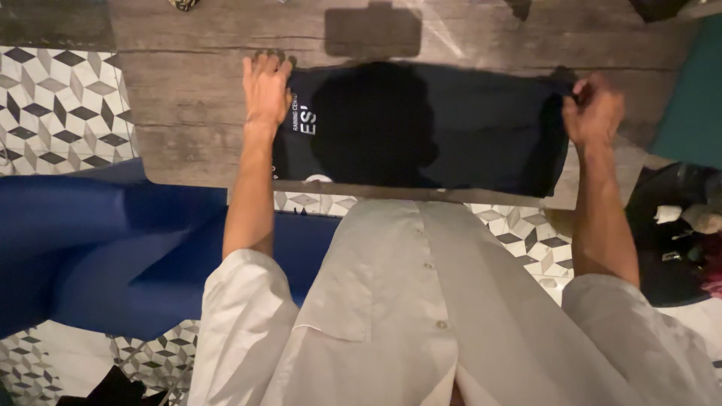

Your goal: The person folds a dark t-shirt on a wooden surface by hand, smoothing the fabric and placing it into a storage cabinet.

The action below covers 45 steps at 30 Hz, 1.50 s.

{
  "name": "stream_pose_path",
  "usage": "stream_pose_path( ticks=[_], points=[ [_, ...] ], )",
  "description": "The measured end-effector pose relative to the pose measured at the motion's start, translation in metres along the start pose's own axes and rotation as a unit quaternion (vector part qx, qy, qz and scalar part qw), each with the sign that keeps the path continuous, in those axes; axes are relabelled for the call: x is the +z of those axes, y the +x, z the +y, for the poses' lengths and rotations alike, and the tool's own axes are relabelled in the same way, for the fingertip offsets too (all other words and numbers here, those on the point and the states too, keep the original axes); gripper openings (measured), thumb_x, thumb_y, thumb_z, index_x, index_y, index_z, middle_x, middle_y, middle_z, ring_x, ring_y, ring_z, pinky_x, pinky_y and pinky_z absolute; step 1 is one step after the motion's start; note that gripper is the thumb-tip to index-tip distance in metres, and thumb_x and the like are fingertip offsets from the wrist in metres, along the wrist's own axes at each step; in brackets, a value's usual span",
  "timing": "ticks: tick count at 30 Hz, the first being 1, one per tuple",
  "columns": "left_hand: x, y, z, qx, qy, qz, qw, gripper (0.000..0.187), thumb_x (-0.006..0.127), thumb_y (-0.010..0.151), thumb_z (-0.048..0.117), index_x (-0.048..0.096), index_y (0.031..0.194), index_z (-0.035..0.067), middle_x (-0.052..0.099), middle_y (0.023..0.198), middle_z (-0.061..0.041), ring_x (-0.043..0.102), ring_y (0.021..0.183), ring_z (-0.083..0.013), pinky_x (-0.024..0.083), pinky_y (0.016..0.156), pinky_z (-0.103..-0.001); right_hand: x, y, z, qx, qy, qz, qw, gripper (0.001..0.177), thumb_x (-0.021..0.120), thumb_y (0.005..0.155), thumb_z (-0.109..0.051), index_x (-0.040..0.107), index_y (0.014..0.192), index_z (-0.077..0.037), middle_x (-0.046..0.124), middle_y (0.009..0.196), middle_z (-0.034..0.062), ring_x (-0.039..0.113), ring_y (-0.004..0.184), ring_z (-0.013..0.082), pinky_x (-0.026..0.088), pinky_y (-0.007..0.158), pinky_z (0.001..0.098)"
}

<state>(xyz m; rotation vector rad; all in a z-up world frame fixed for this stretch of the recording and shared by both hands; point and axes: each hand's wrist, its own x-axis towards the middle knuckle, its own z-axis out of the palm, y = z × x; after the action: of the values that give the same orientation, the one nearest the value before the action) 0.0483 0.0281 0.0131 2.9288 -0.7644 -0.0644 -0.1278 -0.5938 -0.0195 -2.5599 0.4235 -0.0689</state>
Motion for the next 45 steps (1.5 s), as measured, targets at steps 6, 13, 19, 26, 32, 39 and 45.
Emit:
stream_pose_path(
  ticks=[6,13,19,26,32,39,45],
  points=[
    [0.006,-0.044,-0.006,0.006,0.016,0.021,1.000,0.048,0.082,0.064,0.005,0.071,0.111,0.009,0.067,0.119,-0.011,0.060,0.116,-0.0333,0.046,0.097,-0.046,0.024,-0.050,0.036,-0.025,-0.067,0.037,0.997,0.010,0.070,0.082,-0.006,0.063,0.089,-0.009,0.069,0.081,0.0120,0.069,0.082,0.0348,0.056,0.079,0.0454],
    [0.033,-0.052,-0.003,-0.037,0.042,0.025,0.998,0.042,0.081,0.066,0.005,0.070,0.107,0.013,0.067,0.113,-0.008,0.062,0.110,-0.0312,0.049,0.092,-0.048,0.061,-0.068,0.058,0.025,-0.181,0.055,0.982,0.015,0.076,0.076,-0.012,0.066,0.086,-0.018,0.073,0.090,0.0082,0.071,0.083,0.0351,0.054,0.074,0.0482],
    [0.033,-0.053,-0.003,-0.058,0.039,0.005,0.998,0.043,0.079,0.067,0.003,0.070,0.107,0.012,0.066,0.113,-0.009,0.061,0.112,-0.0329,0.049,0.091,-0.048,0.059,-0.073,0.048,0.052,-0.188,0.039,0.980,0.025,0.078,0.074,-0.013,0.067,0.095,-0.020,0.073,0.095,0.0084,0.071,0.085,0.0357,0.055,0.075,0.0487],
    [0.002,-0.079,0.035,-0.170,-0.062,0.028,0.983,0.058,0.079,0.063,0.009,0.058,0.116,0.010,0.054,0.116,-0.017,0.051,0.115,-0.0401,0.042,0.092,-0.056,0.046,-0.088,0.058,0.152,0.079,0.023,0.985,0.062,0.084,0.068,-0.008,0.057,0.124,-0.005,0.066,0.098,0.0078,0.068,0.079,0.0221,0.054,0.070,0.0358],
    [0.054,-0.104,0.066,-0.312,-0.289,0.102,0.899,0.056,0.080,0.087,0.017,0.050,0.133,0.009,0.051,0.115,-0.013,0.052,0.111,-0.0337,0.045,0.094,-0.046,0.075,-0.075,0.070,0.157,0.308,0.114,0.932,0.016,0.084,0.102,-0.013,0.072,0.107,-0.005,0.071,0.097,0.0039,0.066,0.085,0.0118,0.053,0.076,0.0260],
    [0.076,-0.103,0.059,-0.334,-0.294,0.168,0.879,0.058,0.088,0.080,0.020,0.052,0.124,0.010,0.050,0.106,-0.010,0.052,0.100,-0.0295,0.046,0.088,-0.043,0.107,-0.040,0.055,0.167,0.348,0.157,0.909,0.023,0.088,0.091,-0.004,0.065,0.093,-0.005,0.070,0.087,0.0012,0.067,0.081,0.0114,0.059,0.078,0.0264],
    [0.074,-0.108,0.054,-0.308,-0.310,0.174,0.882,0.058,0.090,0.081,0.019,0.053,0.125,0.011,0.049,0.105,-0.011,0.052,0.098,-0.0299,0.046,0.088,-0.043,0.091,-0.049,0.064,0.113,0.373,0.229,0.892,0.024,0.086,0.096,0.003,0.064,0.102,-0.003,0.070,0.095,0.0026,0.066,0.085,0.0124,0.057,0.076,0.0267]
  ],
)
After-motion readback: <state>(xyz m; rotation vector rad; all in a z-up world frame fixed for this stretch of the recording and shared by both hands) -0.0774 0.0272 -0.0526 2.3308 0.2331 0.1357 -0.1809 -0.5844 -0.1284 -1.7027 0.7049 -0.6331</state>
